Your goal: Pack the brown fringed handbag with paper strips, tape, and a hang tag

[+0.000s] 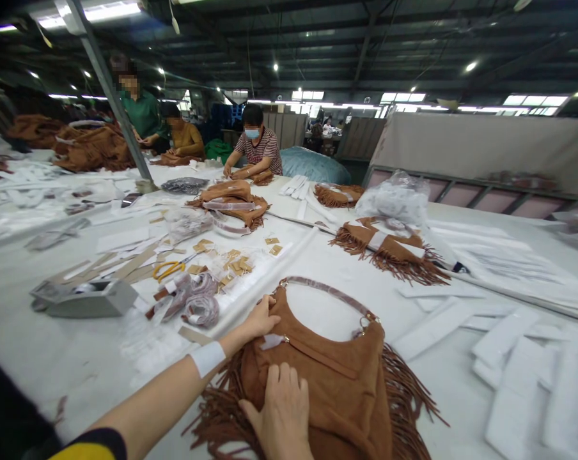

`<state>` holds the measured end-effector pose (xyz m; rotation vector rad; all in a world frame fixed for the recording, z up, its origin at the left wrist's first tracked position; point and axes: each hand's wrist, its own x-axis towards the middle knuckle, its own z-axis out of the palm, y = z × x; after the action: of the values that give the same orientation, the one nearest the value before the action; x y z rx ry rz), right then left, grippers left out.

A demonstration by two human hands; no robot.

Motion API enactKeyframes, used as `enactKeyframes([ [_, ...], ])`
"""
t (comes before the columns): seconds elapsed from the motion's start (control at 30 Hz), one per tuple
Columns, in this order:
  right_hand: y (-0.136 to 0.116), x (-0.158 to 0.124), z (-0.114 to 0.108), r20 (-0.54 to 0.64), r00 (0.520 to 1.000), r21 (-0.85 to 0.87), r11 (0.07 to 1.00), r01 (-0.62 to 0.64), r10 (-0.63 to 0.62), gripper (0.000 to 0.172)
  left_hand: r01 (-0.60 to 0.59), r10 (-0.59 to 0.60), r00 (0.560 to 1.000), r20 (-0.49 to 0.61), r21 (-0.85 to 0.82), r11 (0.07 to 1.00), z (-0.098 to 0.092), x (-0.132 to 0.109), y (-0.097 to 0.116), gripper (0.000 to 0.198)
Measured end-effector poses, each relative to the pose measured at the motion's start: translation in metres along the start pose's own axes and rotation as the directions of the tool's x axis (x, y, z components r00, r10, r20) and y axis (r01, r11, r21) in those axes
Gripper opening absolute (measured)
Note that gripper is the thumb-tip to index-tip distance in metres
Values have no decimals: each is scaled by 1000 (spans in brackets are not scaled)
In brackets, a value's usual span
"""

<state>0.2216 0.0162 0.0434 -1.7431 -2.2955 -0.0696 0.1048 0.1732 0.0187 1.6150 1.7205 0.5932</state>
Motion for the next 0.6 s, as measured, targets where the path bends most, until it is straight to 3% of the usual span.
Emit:
enactKeyframes([
  [0.27,6,21,-4,157,987,25,999,21,-25,43,-18,7,998,-68,-160,987,11,9,-11,41],
  [0.43,10,7,2,123,984,117,987,114,-128,23,-2,-16,996,-84,-206,978,14,13,-16,43],
  [0.6,12,-1,3,120,987,101,990,98,-110,28,49,-67,995,-79,-219,975,15,11,-14,43],
])
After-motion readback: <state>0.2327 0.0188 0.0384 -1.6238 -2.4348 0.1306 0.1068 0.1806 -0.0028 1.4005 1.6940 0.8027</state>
